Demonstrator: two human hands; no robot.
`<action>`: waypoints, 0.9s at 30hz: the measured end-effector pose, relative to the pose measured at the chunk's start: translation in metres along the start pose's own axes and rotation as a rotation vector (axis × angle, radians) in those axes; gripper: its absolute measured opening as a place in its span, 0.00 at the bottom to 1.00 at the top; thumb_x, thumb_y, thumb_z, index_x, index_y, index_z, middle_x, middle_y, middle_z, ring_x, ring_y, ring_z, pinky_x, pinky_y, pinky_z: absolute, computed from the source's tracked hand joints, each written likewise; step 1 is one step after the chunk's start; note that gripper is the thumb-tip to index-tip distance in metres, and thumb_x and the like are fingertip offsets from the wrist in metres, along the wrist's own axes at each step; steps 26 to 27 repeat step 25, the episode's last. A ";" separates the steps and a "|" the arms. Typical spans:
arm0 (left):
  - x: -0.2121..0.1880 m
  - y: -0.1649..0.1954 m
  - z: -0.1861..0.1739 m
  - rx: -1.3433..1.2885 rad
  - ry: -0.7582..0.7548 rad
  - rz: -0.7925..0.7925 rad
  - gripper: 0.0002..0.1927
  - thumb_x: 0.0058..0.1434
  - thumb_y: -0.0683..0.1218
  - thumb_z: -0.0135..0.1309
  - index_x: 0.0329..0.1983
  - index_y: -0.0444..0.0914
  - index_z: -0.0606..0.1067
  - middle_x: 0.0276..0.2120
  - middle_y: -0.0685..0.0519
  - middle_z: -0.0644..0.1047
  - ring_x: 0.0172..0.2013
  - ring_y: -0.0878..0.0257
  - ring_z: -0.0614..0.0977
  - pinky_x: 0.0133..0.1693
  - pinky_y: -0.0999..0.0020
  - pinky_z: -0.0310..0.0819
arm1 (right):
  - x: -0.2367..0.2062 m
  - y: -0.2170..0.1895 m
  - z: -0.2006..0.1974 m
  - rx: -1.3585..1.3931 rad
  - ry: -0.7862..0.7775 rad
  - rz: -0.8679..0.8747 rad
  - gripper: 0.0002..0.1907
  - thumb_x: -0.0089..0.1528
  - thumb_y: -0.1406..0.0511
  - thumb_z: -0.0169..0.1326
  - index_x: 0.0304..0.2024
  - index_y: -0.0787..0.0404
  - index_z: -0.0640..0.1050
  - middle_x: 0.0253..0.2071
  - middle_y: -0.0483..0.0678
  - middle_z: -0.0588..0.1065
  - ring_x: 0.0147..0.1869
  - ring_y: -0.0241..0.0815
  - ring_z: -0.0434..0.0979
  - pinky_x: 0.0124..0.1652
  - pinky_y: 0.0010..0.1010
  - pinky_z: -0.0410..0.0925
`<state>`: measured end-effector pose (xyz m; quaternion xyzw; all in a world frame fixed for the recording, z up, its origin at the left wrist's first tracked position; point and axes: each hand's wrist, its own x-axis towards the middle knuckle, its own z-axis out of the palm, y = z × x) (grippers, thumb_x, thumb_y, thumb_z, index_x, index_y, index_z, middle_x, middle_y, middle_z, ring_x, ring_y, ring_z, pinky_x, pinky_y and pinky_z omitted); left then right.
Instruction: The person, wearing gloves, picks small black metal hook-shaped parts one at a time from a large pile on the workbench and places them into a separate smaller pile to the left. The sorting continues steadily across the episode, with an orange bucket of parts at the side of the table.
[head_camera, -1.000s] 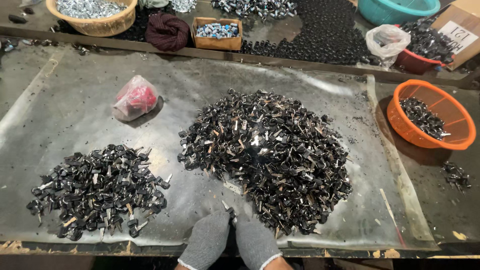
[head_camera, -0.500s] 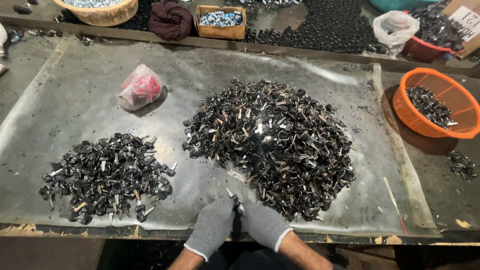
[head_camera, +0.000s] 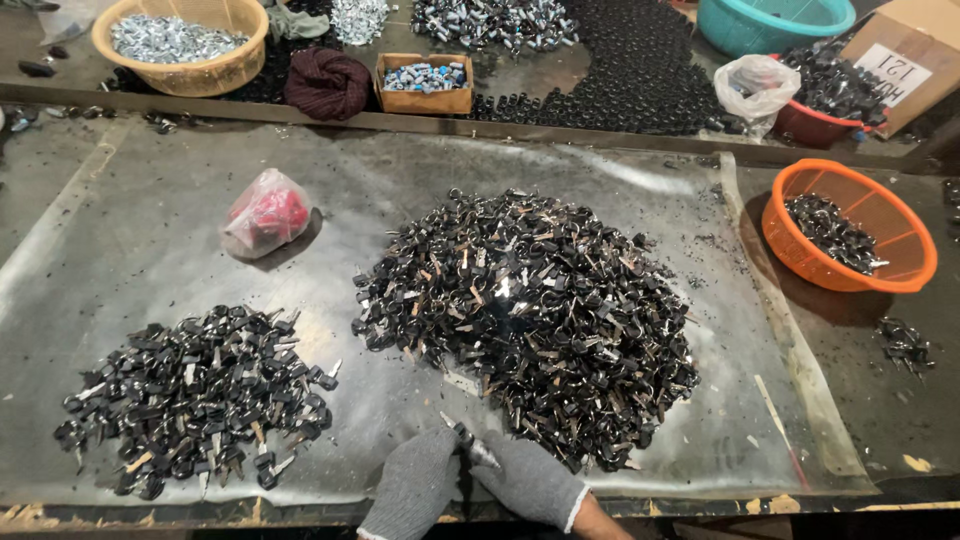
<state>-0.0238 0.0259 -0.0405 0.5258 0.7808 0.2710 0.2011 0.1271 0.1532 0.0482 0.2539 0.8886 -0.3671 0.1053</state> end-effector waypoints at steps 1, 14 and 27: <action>0.000 -0.003 0.003 0.000 0.032 0.016 0.08 0.59 0.43 0.55 0.42 0.38 0.77 0.34 0.45 0.79 0.40 0.49 0.83 0.42 0.53 0.78 | 0.001 0.000 0.002 -0.038 -0.044 0.078 0.20 0.68 0.57 0.51 0.54 0.64 0.70 0.39 0.61 0.80 0.43 0.61 0.82 0.43 0.49 0.73; -0.001 -0.008 0.005 0.273 -0.102 0.262 0.15 0.57 0.39 0.54 0.47 0.31 0.74 0.42 0.42 0.79 0.42 0.51 0.82 0.40 0.59 0.78 | 0.025 -0.016 0.043 -0.253 0.008 0.364 0.21 0.71 0.66 0.43 0.66 0.66 0.64 0.48 0.63 0.79 0.50 0.57 0.83 0.46 0.45 0.77; -0.007 0.025 -0.018 0.329 -0.089 0.018 0.17 0.62 0.43 0.54 0.54 0.35 0.71 0.46 0.42 0.77 0.38 0.50 0.84 0.39 0.58 0.78 | -0.001 -0.009 0.045 -0.197 0.176 0.167 0.36 0.68 0.61 0.50 0.73 0.53 0.49 0.48 0.57 0.80 0.47 0.57 0.83 0.43 0.48 0.77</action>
